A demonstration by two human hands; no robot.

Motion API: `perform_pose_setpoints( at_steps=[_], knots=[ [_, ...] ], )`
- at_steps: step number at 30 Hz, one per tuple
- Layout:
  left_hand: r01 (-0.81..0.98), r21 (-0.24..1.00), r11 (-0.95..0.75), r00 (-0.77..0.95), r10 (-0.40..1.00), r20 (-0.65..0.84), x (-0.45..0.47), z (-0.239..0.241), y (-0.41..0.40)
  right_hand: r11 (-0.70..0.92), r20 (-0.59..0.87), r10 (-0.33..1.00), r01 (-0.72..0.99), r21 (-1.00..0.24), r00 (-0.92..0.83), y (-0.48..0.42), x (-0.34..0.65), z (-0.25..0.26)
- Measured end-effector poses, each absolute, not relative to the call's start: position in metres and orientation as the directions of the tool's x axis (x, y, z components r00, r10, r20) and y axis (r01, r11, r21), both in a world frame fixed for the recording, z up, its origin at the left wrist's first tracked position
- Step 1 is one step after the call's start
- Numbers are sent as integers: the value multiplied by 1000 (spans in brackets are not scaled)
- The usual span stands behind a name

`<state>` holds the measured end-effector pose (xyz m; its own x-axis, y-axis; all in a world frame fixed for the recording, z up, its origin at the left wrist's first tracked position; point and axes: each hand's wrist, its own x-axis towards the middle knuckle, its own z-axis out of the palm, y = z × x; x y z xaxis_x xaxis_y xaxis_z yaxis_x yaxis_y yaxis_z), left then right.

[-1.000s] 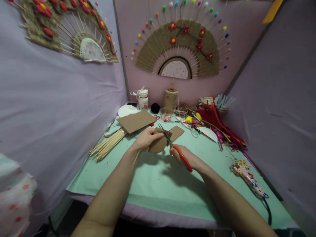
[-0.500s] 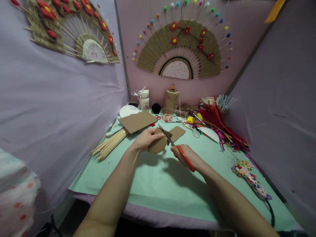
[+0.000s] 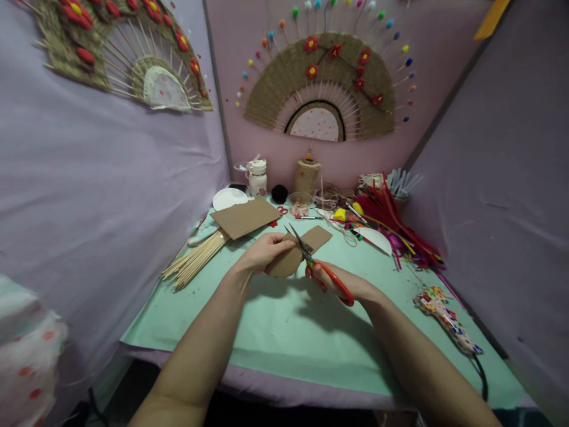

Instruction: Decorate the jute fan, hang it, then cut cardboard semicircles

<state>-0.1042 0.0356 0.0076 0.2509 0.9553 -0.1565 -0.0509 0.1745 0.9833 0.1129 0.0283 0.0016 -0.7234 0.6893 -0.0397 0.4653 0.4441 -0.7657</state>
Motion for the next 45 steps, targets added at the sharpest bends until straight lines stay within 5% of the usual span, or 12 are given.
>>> perform_pose_setpoints(
  at_steps=[33,45],
  knots=[
    [-22,979,204,269,944,-191,-107,9,33,319,-147,858,734,-600,-493,27,111,3],
    [-159,976,151,195,974,-119,-104,5,39,86,-221,878,595,-799,-424,40,115,-1]
  ],
)
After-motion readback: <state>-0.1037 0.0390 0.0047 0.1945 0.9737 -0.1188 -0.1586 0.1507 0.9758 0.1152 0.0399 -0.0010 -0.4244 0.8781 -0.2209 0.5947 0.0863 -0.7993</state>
